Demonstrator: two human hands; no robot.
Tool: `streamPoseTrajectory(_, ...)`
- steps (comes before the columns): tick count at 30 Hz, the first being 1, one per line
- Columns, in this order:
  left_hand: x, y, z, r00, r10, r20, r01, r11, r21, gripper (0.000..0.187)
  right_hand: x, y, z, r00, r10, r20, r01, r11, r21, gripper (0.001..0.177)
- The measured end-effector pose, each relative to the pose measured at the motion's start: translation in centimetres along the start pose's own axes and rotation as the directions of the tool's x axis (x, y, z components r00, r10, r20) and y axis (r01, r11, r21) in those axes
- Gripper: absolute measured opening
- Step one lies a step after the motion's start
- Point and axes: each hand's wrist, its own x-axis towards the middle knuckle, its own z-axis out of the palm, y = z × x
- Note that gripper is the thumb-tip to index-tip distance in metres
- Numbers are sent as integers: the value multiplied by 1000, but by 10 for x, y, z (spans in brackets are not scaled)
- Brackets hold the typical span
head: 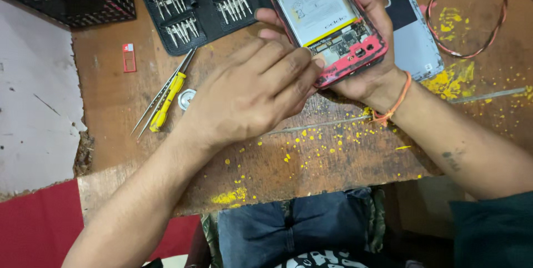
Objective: The person uses a small metal tool to pry open the casing of a red smartphone. They carefully work the tool along the edges to separate the screen assembly from the frame, eventually lifting the screen to reveal the internal components.
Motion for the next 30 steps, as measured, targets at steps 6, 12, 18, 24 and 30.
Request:
streamPoseTrajectory(6,7,5,0,990,137,-20,-127,957,261,28,0,-1,1,999,5,50,-5,1000,11,76)
streamPoseTrajectory(12,7,6,-3,992,118,-49,-92,928,362,21,3,-2,8,999,-30,25,31,999,-12,73)
streamPoseTrajectory(18,6,0,-8,989,95,-115,-52,944,327,18,1,0,6,998,-59,-8,59,997,-52,66)
streamPoseTrajectory(24,10,0,-8,960,-135,-245,144,989,18,27,-3,-4,0,999,-53,-12,54,992,112,62)
streamPoseTrajectory(30,-4,3,8,879,-432,-203,372,886,-276,25,-3,-4,-2,994,-107,-17,108,994,35,66)
